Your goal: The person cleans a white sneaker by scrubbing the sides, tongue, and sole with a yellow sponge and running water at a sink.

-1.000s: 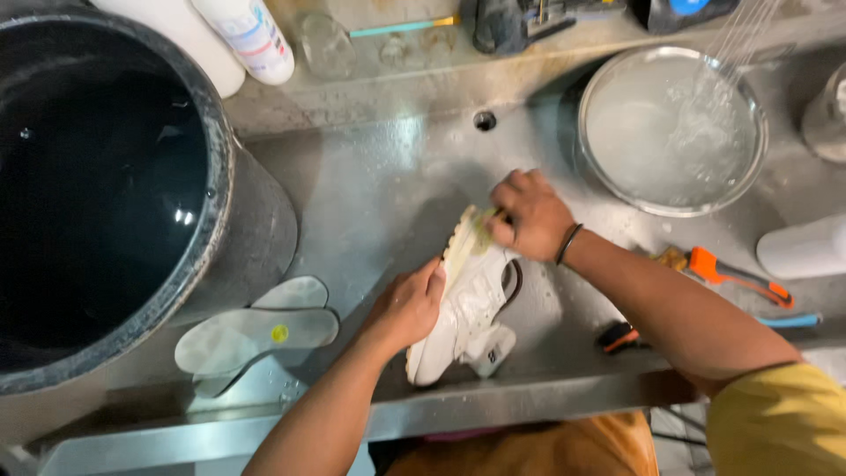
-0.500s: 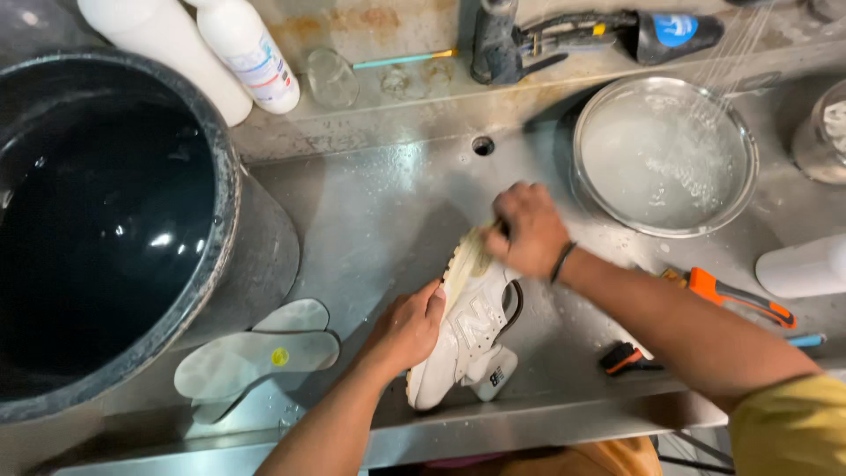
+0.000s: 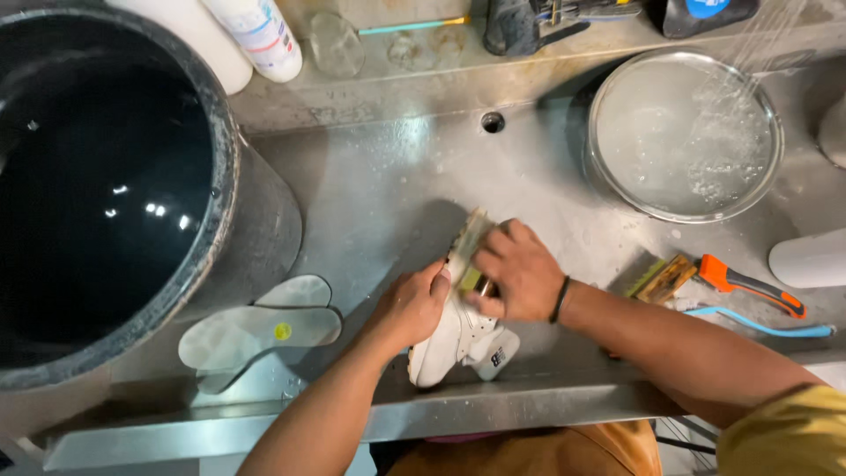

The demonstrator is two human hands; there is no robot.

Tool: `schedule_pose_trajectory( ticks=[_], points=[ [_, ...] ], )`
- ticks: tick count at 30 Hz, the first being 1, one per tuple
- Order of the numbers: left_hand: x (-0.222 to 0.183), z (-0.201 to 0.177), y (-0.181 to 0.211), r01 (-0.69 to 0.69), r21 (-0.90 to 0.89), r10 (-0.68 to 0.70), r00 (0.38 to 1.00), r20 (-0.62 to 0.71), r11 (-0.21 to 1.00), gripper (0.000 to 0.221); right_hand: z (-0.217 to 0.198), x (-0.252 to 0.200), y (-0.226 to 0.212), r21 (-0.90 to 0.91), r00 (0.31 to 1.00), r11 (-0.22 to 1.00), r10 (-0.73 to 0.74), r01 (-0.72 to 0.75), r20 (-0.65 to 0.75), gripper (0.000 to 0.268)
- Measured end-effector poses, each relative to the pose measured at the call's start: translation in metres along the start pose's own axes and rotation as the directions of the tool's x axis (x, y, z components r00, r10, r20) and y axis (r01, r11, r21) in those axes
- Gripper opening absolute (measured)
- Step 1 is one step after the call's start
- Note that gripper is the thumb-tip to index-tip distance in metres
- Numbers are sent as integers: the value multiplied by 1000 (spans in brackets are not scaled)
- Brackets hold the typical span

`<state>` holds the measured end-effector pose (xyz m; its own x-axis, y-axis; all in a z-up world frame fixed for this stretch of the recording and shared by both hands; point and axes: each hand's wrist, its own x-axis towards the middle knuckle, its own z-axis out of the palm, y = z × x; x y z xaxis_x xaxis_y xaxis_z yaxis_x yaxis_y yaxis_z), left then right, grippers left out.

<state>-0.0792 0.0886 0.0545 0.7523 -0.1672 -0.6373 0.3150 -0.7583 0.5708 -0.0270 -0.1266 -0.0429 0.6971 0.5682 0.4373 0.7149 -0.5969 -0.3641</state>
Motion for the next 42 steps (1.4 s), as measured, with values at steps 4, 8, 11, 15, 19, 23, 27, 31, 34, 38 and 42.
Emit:
schedule_pose_trajectory(
  ticks=[4,8,11,15,19,23,27,31,34,38,42],
  points=[
    [-3,-5,6,-5,33,5,1000,-9,999,58,-4,-6,86,-263,953,927,295,-267,70,53],
    [6,-4,-1,-6,-8,5,1000,-16,1000,58,-53,10,63,-161,985,975,141,-156,-96,45],
    [1,5,-6,-44,-7,44,998,-38,999,56,-82,-2,99,-362,974,928,2,-86,-226,42],
    [5,1,1,35,-74,-40,997,-64,997,60,-112,-11,153,-436,791,666,564,-605,-234,50],
    [6,-4,-3,2,-101,-7,999,-42,995,59,-117,-8,131,-499,886,735,336,-459,-319,47],
    [-10,-13,11,17,-113,-17,1000,6,993,56,-93,17,2,-276,962,944,110,-180,-251,40],
    [-21,-20,22,-24,-70,26,999,22,997,59,-30,-9,-46,-15,946,948,-319,318,-67,40],
    [-13,-20,11,19,-9,-19,1000,8,1000,61,-23,-5,62,-351,989,932,-126,90,-81,54],
    [-27,-24,17,47,-8,-47,998,38,999,62,-40,-3,38,-154,978,988,-40,9,-203,54],
    [-21,-28,27,20,4,-20,999,39,1000,58,-16,-14,-29,77,972,969,-232,233,-27,54],
    [-19,-23,16,58,2,-58,998,28,998,59,-10,-6,45,-205,996,977,-65,52,-58,49]
  ],
)
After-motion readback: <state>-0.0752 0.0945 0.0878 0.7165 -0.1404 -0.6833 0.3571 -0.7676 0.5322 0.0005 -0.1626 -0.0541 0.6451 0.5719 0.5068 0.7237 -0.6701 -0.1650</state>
